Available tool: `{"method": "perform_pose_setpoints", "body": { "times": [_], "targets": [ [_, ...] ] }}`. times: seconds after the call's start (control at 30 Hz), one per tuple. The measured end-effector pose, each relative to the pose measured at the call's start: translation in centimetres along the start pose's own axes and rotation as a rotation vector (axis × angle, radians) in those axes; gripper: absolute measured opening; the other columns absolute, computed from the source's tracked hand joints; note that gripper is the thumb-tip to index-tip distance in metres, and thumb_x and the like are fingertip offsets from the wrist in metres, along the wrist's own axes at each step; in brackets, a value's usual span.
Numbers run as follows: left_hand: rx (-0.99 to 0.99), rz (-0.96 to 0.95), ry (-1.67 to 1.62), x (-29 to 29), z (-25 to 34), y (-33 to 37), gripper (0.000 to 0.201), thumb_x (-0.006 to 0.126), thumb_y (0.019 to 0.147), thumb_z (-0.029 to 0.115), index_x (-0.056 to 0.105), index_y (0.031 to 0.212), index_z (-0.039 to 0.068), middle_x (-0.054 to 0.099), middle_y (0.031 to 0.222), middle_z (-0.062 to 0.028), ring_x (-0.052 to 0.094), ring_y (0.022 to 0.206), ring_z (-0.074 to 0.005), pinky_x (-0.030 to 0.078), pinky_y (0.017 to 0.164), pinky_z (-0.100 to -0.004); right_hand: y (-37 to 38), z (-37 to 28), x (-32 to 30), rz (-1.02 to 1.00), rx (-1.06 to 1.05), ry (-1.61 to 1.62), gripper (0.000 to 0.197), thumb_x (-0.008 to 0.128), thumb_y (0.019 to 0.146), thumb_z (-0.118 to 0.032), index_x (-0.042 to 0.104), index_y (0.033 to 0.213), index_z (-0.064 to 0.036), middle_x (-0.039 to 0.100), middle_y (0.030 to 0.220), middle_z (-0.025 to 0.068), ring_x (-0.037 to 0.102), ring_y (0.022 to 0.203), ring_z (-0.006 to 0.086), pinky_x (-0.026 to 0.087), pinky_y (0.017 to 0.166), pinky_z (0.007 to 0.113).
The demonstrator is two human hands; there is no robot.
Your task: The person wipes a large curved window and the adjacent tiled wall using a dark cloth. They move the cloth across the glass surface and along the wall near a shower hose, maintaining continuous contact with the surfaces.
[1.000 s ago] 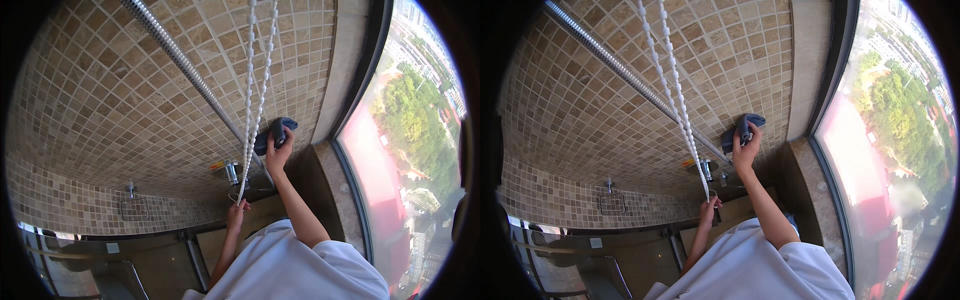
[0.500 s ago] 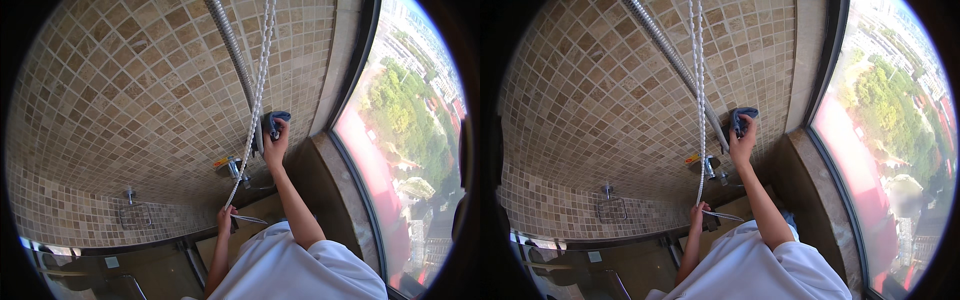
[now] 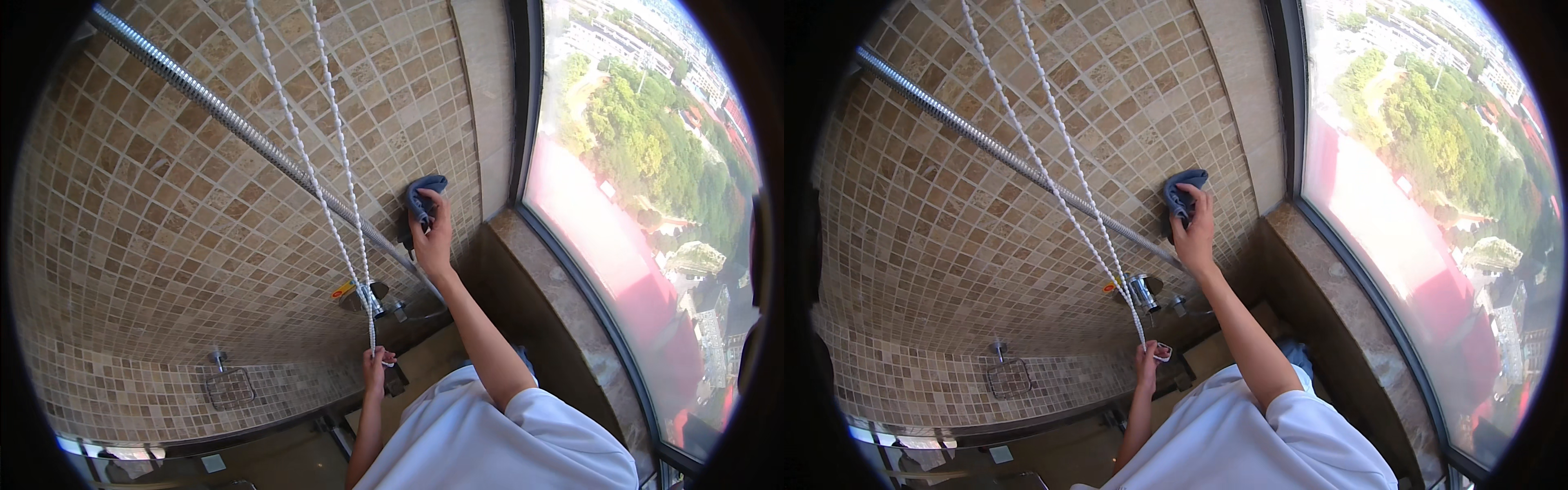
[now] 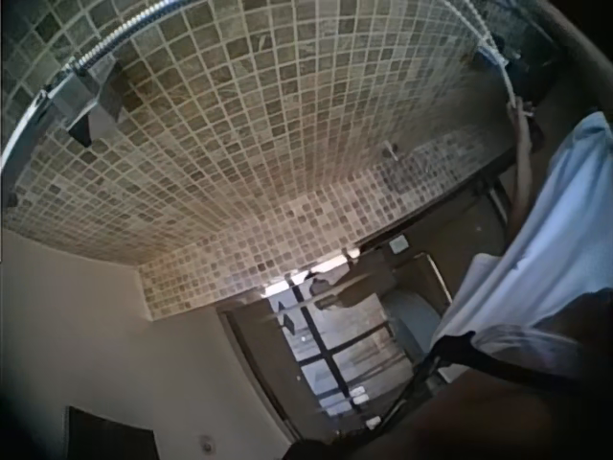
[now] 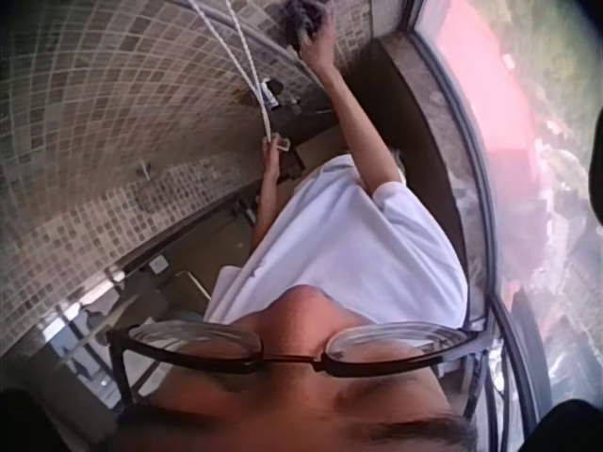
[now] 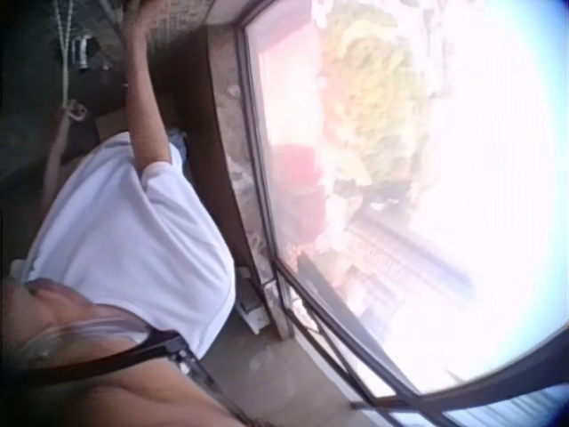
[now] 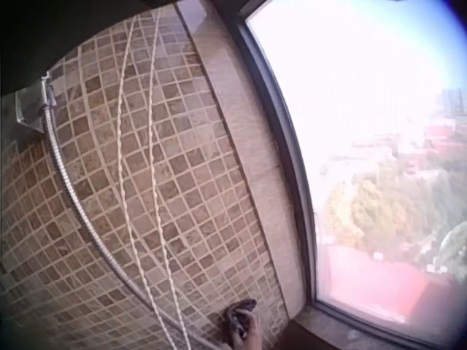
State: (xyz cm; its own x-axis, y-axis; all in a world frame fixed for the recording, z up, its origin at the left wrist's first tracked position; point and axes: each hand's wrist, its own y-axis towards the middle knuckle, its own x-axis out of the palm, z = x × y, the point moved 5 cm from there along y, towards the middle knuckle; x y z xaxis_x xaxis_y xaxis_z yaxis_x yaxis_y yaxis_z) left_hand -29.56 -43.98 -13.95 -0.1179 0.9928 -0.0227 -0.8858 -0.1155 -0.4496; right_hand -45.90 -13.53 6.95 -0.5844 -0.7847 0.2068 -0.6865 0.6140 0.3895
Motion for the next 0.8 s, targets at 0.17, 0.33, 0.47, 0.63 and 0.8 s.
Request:
{"method": "perform_pose_setpoints", "body": {
  "times": [0.17, 0.33, 0.47, 0.63, 0.8],
  "targets": [
    [-0.036, -0.031, 0.028, 3.7, 1.8, -0.2, 0.023, 0.056, 0.098, 0.026, 0.054, 0.111, 0.008, 0.068, 0.091, -0.0115, 0.067, 0.079, -0.0185, 0.051, 0.073, -0.0303, -4.9, 7.1, -1.1, -0.045, 0.049, -0.172, 0.050, 0.060, 0.077, 0.008, 0.048, 0.123, -0.0094, 0.050, 0.111, 0.0141, 0.053, 0.105, 0.0287, 0.045, 0.088, 0.034],
    [-0.011, -0.001, 0.021, 6.9, 3.9, -0.6, 0.025, 0.056, 0.097, 0.028, 0.058, 0.111, 0.008, 0.069, 0.091, -0.0099, 0.067, 0.080, -0.0168, 0.047, 0.073, -0.0288, 0.5, 12.9, -7.2, 0.291, 0.347, -0.056, 0.039, 0.060, 0.082, 0.004, 0.051, 0.119, -0.0062, 0.055, 0.113, 0.0162, 0.055, 0.104, 0.0290, 0.042, 0.093, 0.036],
    [-0.068, 0.077, -0.070, 7.0, 0.8, -1.4, 0.025, 0.058, 0.096, 0.028, 0.058, 0.111, 0.007, 0.069, 0.091, -0.0095, 0.067, 0.081, -0.0172, 0.049, 0.072, -0.0291, 6.6, -0.2, -5.6, 0.151, -0.060, -0.082, 0.041, 0.060, 0.079, 0.005, 0.056, 0.118, -0.0060, 0.053, 0.108, 0.0161, 0.055, 0.100, 0.0316, 0.044, 0.089, 0.036],
    [-0.076, 0.182, -0.147, 7.7, -0.1, -1.5, 0.026, 0.060, 0.094, 0.023, 0.057, 0.113, 0.005, 0.068, 0.092, -0.0109, 0.067, 0.082, -0.0186, 0.053, 0.076, -0.0320, 1.1, 3.1, -3.3, -0.282, -0.133, -0.157, 0.051, 0.062, 0.066, 0.008, 0.059, 0.114, -0.0079, 0.054, 0.106, 0.0160, 0.056, 0.100, 0.0358, 0.046, 0.089, 0.037],
    [0.027, 0.227, -0.087, 8.9, -0.9, -1.5, 0.024, 0.061, 0.095, 0.023, 0.059, 0.108, 0.003, 0.069, 0.090, -0.0103, 0.067, 0.080, -0.0178, 0.053, 0.077, -0.0313, -2.8, 13.2, -6.8, -0.234, 0.195, -0.208, 0.041, 0.061, 0.069, 0.011, 0.056, 0.106, -0.0063, 0.057, 0.106, 0.0157, 0.058, 0.098, 0.0360, 0.045, 0.090, 0.038]
  ]
}}
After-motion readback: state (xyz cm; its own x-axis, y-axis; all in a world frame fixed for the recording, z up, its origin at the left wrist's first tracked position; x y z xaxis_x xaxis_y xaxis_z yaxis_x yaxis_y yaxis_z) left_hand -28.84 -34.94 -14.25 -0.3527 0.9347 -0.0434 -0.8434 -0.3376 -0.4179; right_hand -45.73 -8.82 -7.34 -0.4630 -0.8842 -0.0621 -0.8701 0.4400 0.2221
